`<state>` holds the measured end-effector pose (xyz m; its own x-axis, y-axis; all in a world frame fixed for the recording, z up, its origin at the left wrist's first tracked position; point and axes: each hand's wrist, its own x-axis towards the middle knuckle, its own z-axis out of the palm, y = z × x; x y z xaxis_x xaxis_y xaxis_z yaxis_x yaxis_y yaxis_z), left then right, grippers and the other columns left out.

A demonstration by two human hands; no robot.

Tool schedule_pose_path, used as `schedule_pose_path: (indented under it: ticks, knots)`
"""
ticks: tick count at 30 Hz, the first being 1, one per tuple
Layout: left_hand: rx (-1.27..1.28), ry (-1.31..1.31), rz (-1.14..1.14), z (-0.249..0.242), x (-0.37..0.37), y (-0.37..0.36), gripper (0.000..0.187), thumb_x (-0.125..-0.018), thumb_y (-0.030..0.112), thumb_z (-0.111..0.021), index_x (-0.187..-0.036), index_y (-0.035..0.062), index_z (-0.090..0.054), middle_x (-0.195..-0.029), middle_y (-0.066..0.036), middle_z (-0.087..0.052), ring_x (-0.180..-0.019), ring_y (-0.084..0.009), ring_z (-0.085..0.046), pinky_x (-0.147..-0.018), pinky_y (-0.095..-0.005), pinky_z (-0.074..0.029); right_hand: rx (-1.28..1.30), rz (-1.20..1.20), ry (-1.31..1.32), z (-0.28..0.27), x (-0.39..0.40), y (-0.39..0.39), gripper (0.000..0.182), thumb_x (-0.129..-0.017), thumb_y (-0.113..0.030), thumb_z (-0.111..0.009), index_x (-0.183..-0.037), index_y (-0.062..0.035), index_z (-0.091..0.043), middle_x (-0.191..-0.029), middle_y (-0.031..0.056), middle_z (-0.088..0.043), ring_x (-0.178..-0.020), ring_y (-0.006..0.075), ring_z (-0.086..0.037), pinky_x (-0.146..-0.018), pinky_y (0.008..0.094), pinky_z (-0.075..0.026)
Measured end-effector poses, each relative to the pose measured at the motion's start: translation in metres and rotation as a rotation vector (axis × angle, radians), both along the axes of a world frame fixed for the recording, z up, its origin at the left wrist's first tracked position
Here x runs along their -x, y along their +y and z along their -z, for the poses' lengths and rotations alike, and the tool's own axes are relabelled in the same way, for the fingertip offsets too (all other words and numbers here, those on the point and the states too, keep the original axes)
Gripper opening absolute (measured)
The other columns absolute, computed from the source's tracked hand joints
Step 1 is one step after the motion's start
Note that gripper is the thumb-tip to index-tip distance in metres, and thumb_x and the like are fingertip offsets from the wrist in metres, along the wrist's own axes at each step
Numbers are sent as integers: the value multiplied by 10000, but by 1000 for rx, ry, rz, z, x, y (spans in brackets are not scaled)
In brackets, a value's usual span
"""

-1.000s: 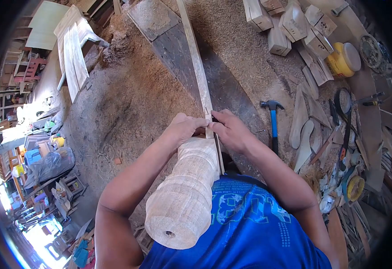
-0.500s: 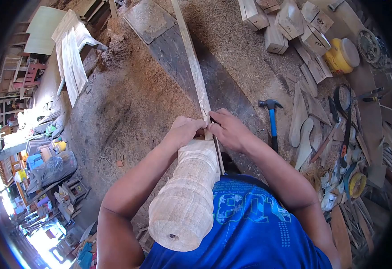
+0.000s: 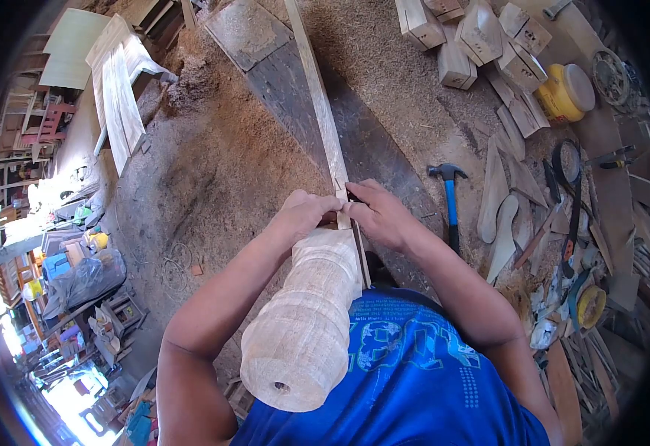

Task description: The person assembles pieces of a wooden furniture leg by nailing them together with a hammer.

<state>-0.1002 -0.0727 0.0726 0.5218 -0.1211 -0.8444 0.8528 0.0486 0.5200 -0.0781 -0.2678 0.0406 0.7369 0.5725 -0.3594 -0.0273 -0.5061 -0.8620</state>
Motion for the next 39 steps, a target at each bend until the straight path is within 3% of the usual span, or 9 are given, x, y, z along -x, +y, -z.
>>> schedule_pose_path:
  ticks: [5,11,14,20,27,29,33,35,39]
  knots:
    - [18,3,-40,8,3,2,315,-858,213,-723,-950,-89,-727,-889,-154,-734,-749,-209,-685,-681,-318,-537,-107,-21,9,12,0,-21,509,-977,-324,-562,-1333,39,-566,-1276,240,-584,-1205,394,-563,-1036,423,-443]
    - [16,-45,6,13,4,5,345,-868,202,-705,-1005,-114,-723,-948,-195,-744,-790,-243,-714,-720,-336,-559,973,310,-353,24,6,-125,378,-955,-290,-621,-1192,0,-565,-1220,262,-615,-1166,436,-587,-938,515,-498]
    - [-7,-17,-9,12,3,1,341,-870,198,-696,-1003,-114,-722,-951,-201,-743,-775,-250,-716,-716,-338,-562,1004,333,-245,51,20,-153,396,-945,-307,-632,-1179,-2,-534,-1111,289,-651,-1079,460,-631,-872,552,-511]
    - [-54,-17,8,13,3,3,340,-870,196,-697,-999,-117,-719,-939,-200,-742,-779,-250,-720,-709,-343,-567,904,335,-119,68,21,-160,356,-922,-239,-646,-1115,32,-517,-984,310,-664,-933,488,-655,-825,556,-507]
    - [-7,-51,12,11,4,3,349,-870,193,-702,-1014,-125,-709,-943,-200,-737,-783,-250,-719,-703,-347,-569,622,435,-284,-15,2,-112,363,-948,-228,-627,-1205,9,-528,-929,301,-647,-931,495,-638,-781,529,-491]
    - [11,-54,5,11,6,2,348,-871,193,-701,-1013,-125,-709,-939,-198,-735,-786,-251,-719,-695,-346,-570,357,319,-390,-52,-3,-85,379,-969,-217,-596,-1299,-47,-525,-934,269,-653,-915,488,-637,-776,541,-490]
    - [-58,-41,-26,14,5,0,332,-874,192,-691,-999,-114,-712,-931,-188,-734,-793,-249,-717,-701,-352,-568,325,35,-460,-97,-20,-46,416,-975,-163,-605,-1375,-71,-536,-1003,247,-662,-889,411,-677,-792,451,-508]
    - [-41,-51,-20,15,6,0,323,-873,189,-688,-994,-110,-714,-929,-185,-734,-793,-247,-715,-708,-356,-566,406,-140,-361,-114,-27,-27,412,-999,-242,-565,-1388,-113,-520,-912,230,-674,-836,446,-655,-732,541,-501]
    - [10,-17,-39,16,6,0,310,-867,181,-686,-990,-102,-715,-936,-178,-733,-782,-241,-709,-713,-356,-557,203,-48,-552,-148,-34,5,401,-1009,-235,-544,-1391,-115,-517,-880,222,-683,-801,443,-659,-704,534,-509]
